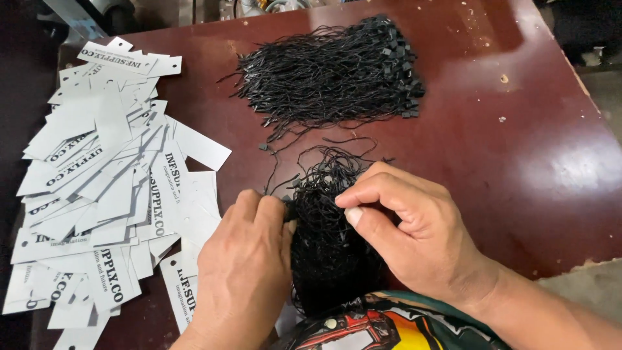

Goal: Sorting and untangling black plastic tag fasteners on a workbench.

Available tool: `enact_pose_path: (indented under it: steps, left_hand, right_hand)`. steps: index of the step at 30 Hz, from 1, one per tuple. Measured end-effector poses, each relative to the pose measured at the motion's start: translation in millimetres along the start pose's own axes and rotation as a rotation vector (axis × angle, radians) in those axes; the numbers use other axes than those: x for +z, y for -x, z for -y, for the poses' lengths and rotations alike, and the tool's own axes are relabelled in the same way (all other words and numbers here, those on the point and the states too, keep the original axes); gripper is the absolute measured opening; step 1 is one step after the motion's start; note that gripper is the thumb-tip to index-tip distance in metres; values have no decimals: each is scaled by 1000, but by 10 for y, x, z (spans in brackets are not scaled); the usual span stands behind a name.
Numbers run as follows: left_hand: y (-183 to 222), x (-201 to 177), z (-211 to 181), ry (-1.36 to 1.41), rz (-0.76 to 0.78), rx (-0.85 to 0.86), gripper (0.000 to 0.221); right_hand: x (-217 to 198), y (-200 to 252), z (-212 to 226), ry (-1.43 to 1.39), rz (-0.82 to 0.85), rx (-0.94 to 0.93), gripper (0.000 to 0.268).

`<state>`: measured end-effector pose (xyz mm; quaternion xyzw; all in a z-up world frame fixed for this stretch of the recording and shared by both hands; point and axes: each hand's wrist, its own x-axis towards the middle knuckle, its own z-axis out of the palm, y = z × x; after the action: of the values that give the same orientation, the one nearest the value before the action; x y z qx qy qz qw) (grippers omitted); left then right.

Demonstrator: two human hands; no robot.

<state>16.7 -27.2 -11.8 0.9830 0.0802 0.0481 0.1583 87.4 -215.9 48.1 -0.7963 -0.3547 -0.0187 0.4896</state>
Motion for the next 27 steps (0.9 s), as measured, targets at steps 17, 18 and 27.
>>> enact_pose_path:
  steps: [17,18,27]
  left_hand:
    - [-65,-291,-254,362,-92,85,12]
    - [-76,-310,-290,360,-88,85,12]
    - [-272,-754,-609,662,260,-535,16]
  right_hand:
    - [-51,-46,-51,15,-29,16,12]
    - [-58,-70,-35,12,-30,19,12]
    - [-40,-136,-145,164,223,-48,26]
